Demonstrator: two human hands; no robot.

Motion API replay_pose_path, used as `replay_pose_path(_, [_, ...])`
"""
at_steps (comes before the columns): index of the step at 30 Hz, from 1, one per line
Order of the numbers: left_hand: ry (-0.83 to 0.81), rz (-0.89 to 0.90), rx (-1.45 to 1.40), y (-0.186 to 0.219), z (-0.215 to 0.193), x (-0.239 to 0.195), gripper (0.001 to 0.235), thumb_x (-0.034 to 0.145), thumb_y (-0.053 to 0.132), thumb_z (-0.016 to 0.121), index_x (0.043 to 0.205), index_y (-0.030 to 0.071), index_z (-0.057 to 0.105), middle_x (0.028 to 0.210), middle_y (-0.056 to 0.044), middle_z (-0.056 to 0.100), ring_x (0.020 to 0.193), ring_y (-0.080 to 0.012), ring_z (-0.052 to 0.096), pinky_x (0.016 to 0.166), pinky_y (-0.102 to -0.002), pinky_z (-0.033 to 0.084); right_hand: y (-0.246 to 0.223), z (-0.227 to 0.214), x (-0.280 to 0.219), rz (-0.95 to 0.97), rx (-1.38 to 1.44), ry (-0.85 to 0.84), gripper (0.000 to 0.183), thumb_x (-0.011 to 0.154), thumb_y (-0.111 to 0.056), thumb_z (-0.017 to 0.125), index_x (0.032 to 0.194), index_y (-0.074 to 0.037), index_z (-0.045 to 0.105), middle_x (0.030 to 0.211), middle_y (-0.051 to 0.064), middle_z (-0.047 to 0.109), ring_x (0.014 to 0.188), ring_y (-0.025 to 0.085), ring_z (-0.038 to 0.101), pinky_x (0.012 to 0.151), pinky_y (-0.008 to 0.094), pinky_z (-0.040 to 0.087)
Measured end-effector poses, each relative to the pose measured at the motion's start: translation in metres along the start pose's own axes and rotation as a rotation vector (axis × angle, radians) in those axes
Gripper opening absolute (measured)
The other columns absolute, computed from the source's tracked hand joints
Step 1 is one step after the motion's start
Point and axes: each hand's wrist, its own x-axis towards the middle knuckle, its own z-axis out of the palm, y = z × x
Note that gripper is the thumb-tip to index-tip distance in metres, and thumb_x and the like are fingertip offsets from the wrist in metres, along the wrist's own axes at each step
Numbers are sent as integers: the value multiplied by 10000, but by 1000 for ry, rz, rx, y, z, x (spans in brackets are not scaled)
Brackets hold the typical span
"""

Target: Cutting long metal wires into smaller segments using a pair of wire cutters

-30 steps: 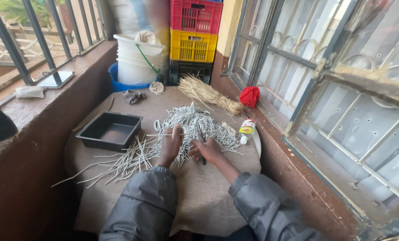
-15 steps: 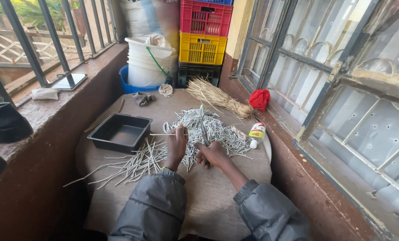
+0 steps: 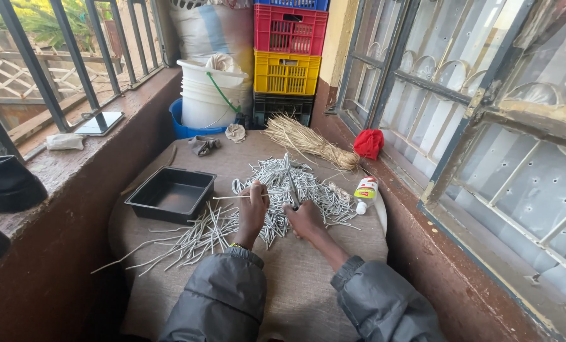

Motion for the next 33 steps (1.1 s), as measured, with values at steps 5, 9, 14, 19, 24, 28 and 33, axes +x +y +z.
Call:
replay_pose_path(5, [-23, -14, 19, 11, 1, 0, 635, 1052, 259, 350, 448, 116, 482, 391, -62, 438, 413, -199, 413, 535, -296, 391, -21, -15, -18, -23, 44, -18, 529, 945, -313, 588, 485, -54, 604, 418, 107, 549, 352, 215, 593, 377, 318, 515])
replay_pose_path(9, [-41, -21, 31, 21, 0, -3, 610, 1048, 255, 351, 461, 124, 453, 405, -46, 416, 415, -183, 404, 517, -291, 359, -38, -16, -36, 2, -33, -41, 545, 959, -499, 564, 654, -101, 776, 689, 188, 723, 758, 375, 746, 717, 440, 579])
replay_pose_path(14, [-84, -18, -8, 26, 0, -4, 658, 1072, 260, 312, 450, 121, 473, 385, -47, 427, 393, -169, 379, 497, -278, 351, -21, -13, -20, -6, 69, 10, 543, 991, -374, 573, 563, -45, 628, 465, 113, 589, 388, 211, 616, 418, 320, 512])
replay_pose_path(19, [-64, -32, -65, 20, -1, -4, 667, 1080, 253, 319, 443, 123, 471, 382, -55, 425, 375, -164, 373, 491, -270, 349, 0, -3, 2, 6, 110, 23, 485, 963, -375, 628, 608, -44, 606, 441, 103, 556, 350, 219, 603, 346, 337, 487])
replay_pose_path(24, [-26, -46, -65, 26, 0, -2, 613, 1056, 230, 349, 461, 118, 446, 392, -54, 403, 385, -177, 381, 492, -287, 351, -56, -27, -56, -64, 17, -176, 565, 978, -496, 576, 849, 32, 727, 836, 238, 748, 921, 391, 750, 835, 517, 558])
replay_pose_path(28, [-28, -78, -92, 31, -1, -2, 593, 1038, 217, 345, 460, 112, 429, 394, -68, 402, 396, -191, 380, 520, -296, 375, -32, -36, -35, 46, 529, -400, 402, 1051, -252, 491, 1044, 125, 630, 908, 216, 762, 795, 274, 768, 720, 375, 641])
replay_pose_path(33, [-70, -123, -208, 53, -3, -6, 601, 1031, 241, 348, 445, 123, 401, 383, -60, 361, 393, -159, 330, 487, -283, 312, -19, -53, -22, -52, 534, -666, 525, 1054, -335, 553, 1323, 115, 581, 1230, 288, 703, 1112, 379, 706, 967, 487, 574])
